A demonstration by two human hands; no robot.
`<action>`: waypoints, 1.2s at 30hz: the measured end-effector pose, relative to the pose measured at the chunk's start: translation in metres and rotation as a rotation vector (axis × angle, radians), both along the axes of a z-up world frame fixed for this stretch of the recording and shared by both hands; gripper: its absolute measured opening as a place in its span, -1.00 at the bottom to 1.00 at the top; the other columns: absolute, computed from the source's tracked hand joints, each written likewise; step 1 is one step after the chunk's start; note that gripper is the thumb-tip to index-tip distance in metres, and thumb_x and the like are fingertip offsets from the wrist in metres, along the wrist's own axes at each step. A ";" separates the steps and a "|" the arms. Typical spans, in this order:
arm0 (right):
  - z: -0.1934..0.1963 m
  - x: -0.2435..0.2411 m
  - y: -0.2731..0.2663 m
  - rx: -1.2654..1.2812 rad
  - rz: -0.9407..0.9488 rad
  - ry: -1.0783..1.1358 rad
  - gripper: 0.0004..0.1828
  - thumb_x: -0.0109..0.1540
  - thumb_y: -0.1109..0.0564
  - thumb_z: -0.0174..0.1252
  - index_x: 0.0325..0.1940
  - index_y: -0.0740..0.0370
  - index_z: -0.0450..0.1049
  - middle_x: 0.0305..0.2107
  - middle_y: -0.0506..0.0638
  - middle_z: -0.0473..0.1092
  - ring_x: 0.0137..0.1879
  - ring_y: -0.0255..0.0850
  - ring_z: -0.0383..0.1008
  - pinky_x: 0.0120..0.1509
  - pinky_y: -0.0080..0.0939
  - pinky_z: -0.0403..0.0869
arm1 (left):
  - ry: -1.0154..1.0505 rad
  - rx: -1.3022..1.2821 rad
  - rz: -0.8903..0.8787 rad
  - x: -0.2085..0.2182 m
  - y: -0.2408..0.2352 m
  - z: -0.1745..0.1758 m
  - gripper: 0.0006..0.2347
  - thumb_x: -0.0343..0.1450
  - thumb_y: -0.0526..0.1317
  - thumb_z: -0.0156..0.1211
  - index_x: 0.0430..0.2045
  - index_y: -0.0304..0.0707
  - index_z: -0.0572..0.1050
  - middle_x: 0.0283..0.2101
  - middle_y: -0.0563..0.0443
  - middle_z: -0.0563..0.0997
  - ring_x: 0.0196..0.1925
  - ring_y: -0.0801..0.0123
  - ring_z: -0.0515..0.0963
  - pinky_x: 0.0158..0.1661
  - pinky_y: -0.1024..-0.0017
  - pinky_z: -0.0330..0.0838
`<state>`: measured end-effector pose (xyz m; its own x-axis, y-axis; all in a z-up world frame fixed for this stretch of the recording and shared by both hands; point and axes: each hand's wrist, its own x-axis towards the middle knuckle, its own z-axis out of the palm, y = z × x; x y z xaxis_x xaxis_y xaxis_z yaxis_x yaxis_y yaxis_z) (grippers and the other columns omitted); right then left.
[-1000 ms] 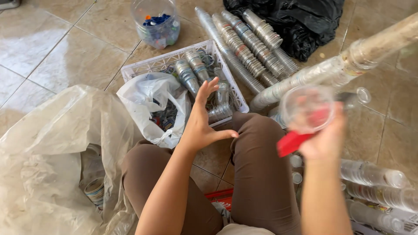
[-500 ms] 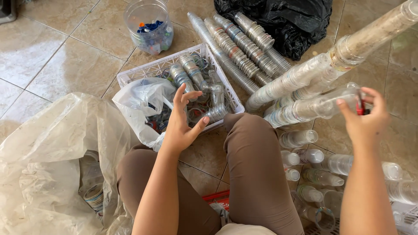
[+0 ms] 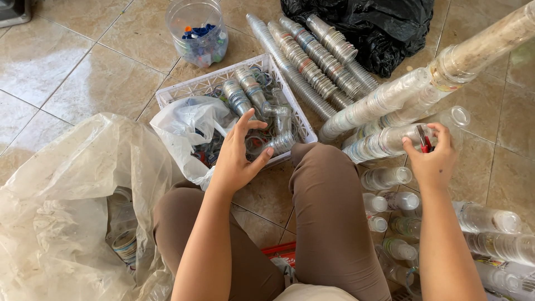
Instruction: The person sits on the floor and uses a red utility knife to cut the rims off clear plastic cups. They pick up cups from a white crate, cut the top edge, and place the trimmed cups into a stack on the floor.
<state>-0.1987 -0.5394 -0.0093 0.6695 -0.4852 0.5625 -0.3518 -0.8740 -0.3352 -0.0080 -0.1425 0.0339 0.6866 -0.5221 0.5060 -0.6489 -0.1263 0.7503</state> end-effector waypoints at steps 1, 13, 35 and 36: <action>-0.002 -0.001 0.000 0.002 0.003 -0.001 -0.44 0.16 0.19 0.50 0.18 0.33 0.45 -0.10 0.26 0.49 -0.10 0.12 0.49 -0.08 0.05 0.44 | -0.001 0.002 0.003 0.000 0.000 0.000 -0.33 0.33 -0.27 0.35 0.32 -0.34 0.12 0.06 -0.17 0.60 0.07 0.08 0.59 0.16 0.20 0.35; 0.051 0.010 0.035 -0.037 0.315 -0.182 -0.72 0.49 0.62 0.29 0.29 0.71 0.50 -0.10 0.37 0.45 -0.14 0.07 0.41 -0.05 -0.04 0.39 | 0.081 -0.011 0.402 0.023 0.051 0.000 -0.71 0.36 -0.33 0.22 -0.03 -0.34 0.48 -0.17 -0.01 0.65 -0.04 0.18 0.55 0.04 0.28 0.38; -0.327 0.240 0.156 0.753 0.168 0.701 -0.73 0.20 -0.05 0.16 -0.13 0.02 0.67 -0.34 0.11 0.56 -0.24 0.05 0.49 -0.16 0.01 0.47 | 0.401 -0.113 0.598 0.012 0.094 -0.009 -0.81 0.42 -0.23 0.20 -0.10 -0.04 0.54 -0.29 0.08 0.70 -0.13 0.22 0.71 0.00 0.21 0.47; -0.347 0.239 0.156 0.973 0.103 0.655 -0.74 0.19 0.08 0.16 -0.10 0.09 0.66 -0.32 0.13 0.55 -0.50 -0.11 0.42 -0.44 -0.09 0.46 | 0.391 -0.091 0.561 0.010 0.097 -0.004 -0.82 0.43 -0.25 0.19 -0.10 -0.11 0.54 -0.29 0.02 0.69 -0.13 0.15 0.70 0.00 0.17 0.48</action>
<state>0.0399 -0.3831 -0.3558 0.7544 -0.4470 -0.4807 -0.6471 -0.3840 -0.6586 0.0019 -0.0450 0.0302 0.9816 -0.0016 0.1911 -0.1833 -0.2893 0.9395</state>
